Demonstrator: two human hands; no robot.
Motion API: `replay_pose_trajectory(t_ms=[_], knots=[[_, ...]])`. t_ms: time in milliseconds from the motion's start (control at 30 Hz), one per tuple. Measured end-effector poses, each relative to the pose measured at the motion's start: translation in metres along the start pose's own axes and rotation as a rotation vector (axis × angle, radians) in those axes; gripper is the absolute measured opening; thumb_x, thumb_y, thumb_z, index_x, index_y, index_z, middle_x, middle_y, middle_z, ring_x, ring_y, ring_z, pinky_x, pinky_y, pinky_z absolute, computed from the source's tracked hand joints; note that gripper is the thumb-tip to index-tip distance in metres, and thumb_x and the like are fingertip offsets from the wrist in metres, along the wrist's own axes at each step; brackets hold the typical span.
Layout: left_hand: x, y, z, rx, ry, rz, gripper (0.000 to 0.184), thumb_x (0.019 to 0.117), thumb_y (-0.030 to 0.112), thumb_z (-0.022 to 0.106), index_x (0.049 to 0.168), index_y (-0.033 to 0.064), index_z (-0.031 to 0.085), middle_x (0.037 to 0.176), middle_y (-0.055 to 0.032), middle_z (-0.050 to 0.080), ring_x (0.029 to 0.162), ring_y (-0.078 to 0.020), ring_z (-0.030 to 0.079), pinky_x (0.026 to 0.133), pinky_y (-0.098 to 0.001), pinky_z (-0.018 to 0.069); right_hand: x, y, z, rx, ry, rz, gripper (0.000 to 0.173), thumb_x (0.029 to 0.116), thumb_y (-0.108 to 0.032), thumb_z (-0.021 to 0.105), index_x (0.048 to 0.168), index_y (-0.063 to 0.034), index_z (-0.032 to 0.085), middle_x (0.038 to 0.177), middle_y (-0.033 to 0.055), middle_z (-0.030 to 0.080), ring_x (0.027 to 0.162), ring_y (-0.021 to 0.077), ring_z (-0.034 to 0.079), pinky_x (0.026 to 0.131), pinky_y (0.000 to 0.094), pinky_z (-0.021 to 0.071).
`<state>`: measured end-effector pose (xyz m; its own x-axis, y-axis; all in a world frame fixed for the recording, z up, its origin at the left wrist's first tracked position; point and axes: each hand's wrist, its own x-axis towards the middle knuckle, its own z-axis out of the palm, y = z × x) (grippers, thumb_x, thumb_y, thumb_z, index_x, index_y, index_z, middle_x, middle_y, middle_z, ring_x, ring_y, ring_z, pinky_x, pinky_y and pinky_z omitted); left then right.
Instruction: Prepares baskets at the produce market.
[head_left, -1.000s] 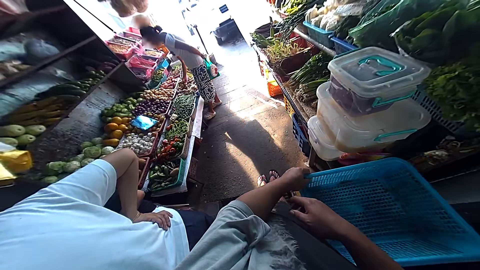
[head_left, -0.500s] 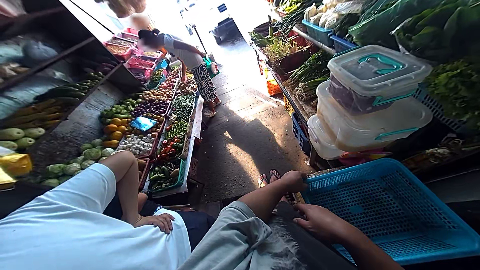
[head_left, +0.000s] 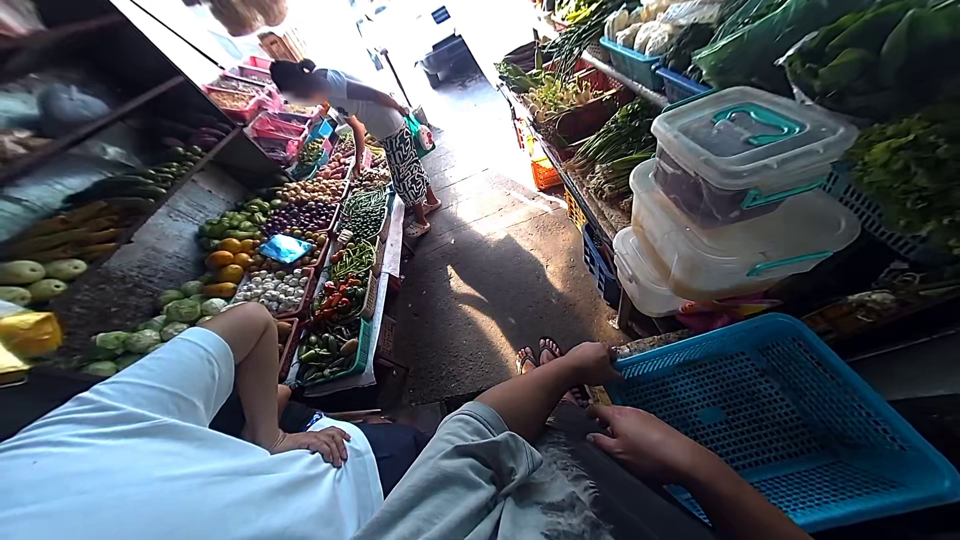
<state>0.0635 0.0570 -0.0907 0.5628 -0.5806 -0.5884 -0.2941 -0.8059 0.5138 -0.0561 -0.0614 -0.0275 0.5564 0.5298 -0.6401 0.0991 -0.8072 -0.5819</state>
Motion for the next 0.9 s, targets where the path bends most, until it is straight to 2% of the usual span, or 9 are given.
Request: replay_pose_trajectory(t_ms=[100,300,500,567,700,800,900], knots=[[-0.003,0.009,-0.003,0.033,0.013,-0.007,0.027,0.0965,0.029,0.064,0.106,0.0037,0.069,0.1,-0.0169,0.071,0.098,-0.0341,0.069,0.083,-0.0605,0.0535,-0.001,-0.001,-0.001,0.004,-0.007,0.004,0.056,0.1037,-0.051,0.051,0.145,-0.0136,0.057,0.134,0.0108,0.067,0.128,0.0284,0.063,0.112,0.0544,0.046],[-0.006,0.012,-0.007,0.01,0.011,0.005,0.028,0.1003,0.025,0.059,0.114,0.0026,0.068,0.108,-0.0192,0.071,0.105,-0.0355,0.068,0.089,-0.0605,0.0528,0.0,0.0,0.0,0.008,0.008,-0.001,0.055,0.1035,-0.052,0.051,0.143,-0.0138,0.058,0.133,0.0103,0.068,0.127,0.0289,0.063,0.111,0.0558,0.0463],[-0.007,0.002,-0.004,-0.224,0.017,0.129,0.021,0.0979,0.016,0.059,0.106,-0.0018,0.068,0.1,-0.0185,0.07,0.095,-0.0298,0.068,0.086,-0.0533,0.0533,-0.001,0.0,-0.001,-0.001,0.006,-0.001,0.056,0.1032,-0.052,0.051,0.144,-0.0144,0.058,0.133,0.0108,0.068,0.126,0.0291,0.063,0.11,0.0558,0.0467],[-0.006,-0.002,-0.004,-0.232,0.021,0.141,0.02,0.0975,0.015,0.06,0.105,-0.0021,0.068,0.098,-0.0179,0.07,0.094,-0.0289,0.068,0.085,-0.0522,0.0534,0.0,0.0,-0.001,0.001,0.005,-0.007,0.055,0.1037,-0.051,0.052,0.143,-0.0139,0.058,0.133,0.0115,0.068,0.127,0.0297,0.063,0.11,0.0556,0.0466],[-0.002,-0.012,-0.002,-0.125,0.031,0.054,0.026,0.0983,0.023,0.062,0.105,-0.0006,0.069,0.101,-0.0191,0.07,0.098,-0.0331,0.068,0.087,-0.0577,0.0527,0.001,0.002,0.001,0.005,0.002,-0.01,0.054,0.1035,-0.051,0.052,0.143,-0.0147,0.058,0.133,0.0114,0.068,0.126,0.0288,0.063,0.11,0.0553,0.0467],[0.002,-0.019,0.001,-0.118,0.02,-0.008,0.03,0.0994,0.028,0.062,0.106,-0.001,0.068,0.102,-0.0202,0.07,0.098,-0.0343,0.068,0.086,-0.0584,0.0528,0.002,0.003,0.0,0.003,0.001,-0.007,0.054,0.1034,-0.05,0.053,0.143,-0.0152,0.058,0.134,0.0107,0.067,0.127,0.0285,0.063,0.111,0.0545,0.0464],[0.003,-0.023,0.002,-0.094,-0.004,-0.035,0.035,0.1019,0.033,0.06,0.11,-0.0007,0.068,0.105,-0.0206,0.07,0.102,-0.0351,0.067,0.09,-0.0596,0.0515,0.003,0.002,0.0,-0.002,-0.008,-0.003,0.053,0.1037,-0.05,0.052,0.144,-0.0154,0.057,0.135,0.0106,0.067,0.128,0.0282,0.062,0.111,0.0541,0.0463]])
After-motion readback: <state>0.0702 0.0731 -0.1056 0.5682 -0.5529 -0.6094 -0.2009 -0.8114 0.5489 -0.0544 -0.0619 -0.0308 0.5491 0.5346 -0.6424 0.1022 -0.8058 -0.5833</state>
